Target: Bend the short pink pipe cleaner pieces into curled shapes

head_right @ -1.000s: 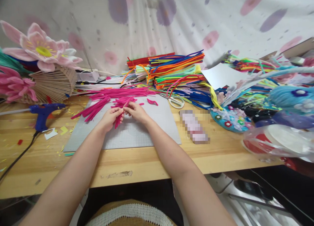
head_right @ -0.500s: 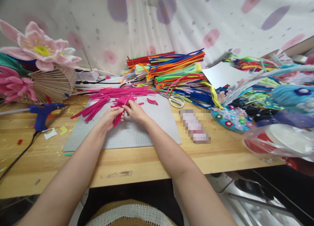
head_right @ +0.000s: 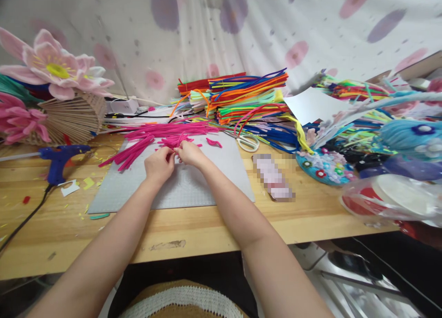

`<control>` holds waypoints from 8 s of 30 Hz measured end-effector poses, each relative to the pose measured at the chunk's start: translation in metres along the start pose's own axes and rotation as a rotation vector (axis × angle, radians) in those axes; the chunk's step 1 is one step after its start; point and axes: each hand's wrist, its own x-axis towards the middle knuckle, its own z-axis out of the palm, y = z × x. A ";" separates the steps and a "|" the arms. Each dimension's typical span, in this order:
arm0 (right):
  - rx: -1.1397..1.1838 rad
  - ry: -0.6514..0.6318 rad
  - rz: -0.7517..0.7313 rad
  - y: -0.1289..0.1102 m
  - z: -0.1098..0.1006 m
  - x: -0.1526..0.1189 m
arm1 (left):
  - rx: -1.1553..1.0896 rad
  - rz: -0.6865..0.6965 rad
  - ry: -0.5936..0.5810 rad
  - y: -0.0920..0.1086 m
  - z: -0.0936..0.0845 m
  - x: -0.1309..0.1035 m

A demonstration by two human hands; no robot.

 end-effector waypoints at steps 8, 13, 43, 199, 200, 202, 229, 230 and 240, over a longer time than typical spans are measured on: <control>-0.119 0.158 -0.164 -0.017 -0.008 -0.013 | -0.472 -0.263 0.001 0.002 0.003 0.003; 0.221 0.360 -0.288 0.004 -0.015 -0.021 | -1.300 -0.649 -0.205 -0.007 -0.008 0.011; -0.631 0.021 -0.260 -0.019 -0.019 -0.008 | -0.463 -0.224 -0.104 0.005 -0.007 0.003; -0.124 -0.003 -0.424 0.021 0.022 -0.015 | -0.940 -0.305 0.042 -0.016 0.000 0.012; -0.009 -0.054 -0.416 0.019 0.023 -0.016 | -0.961 -0.316 0.056 -0.016 0.000 0.012; 0.266 -0.189 -0.371 0.017 0.026 -0.019 | -0.989 -0.328 0.078 -0.015 -0.001 0.012; 0.681 -0.287 -0.090 0.015 0.034 -0.012 | -1.299 -0.584 -0.005 -0.009 0.002 0.016; 0.690 -0.278 -0.074 0.016 0.035 -0.012 | -1.280 -0.582 0.016 -0.010 0.002 0.016; 0.884 -0.294 -0.071 0.017 0.029 -0.015 | -1.608 -0.797 -0.192 -0.001 -0.010 0.017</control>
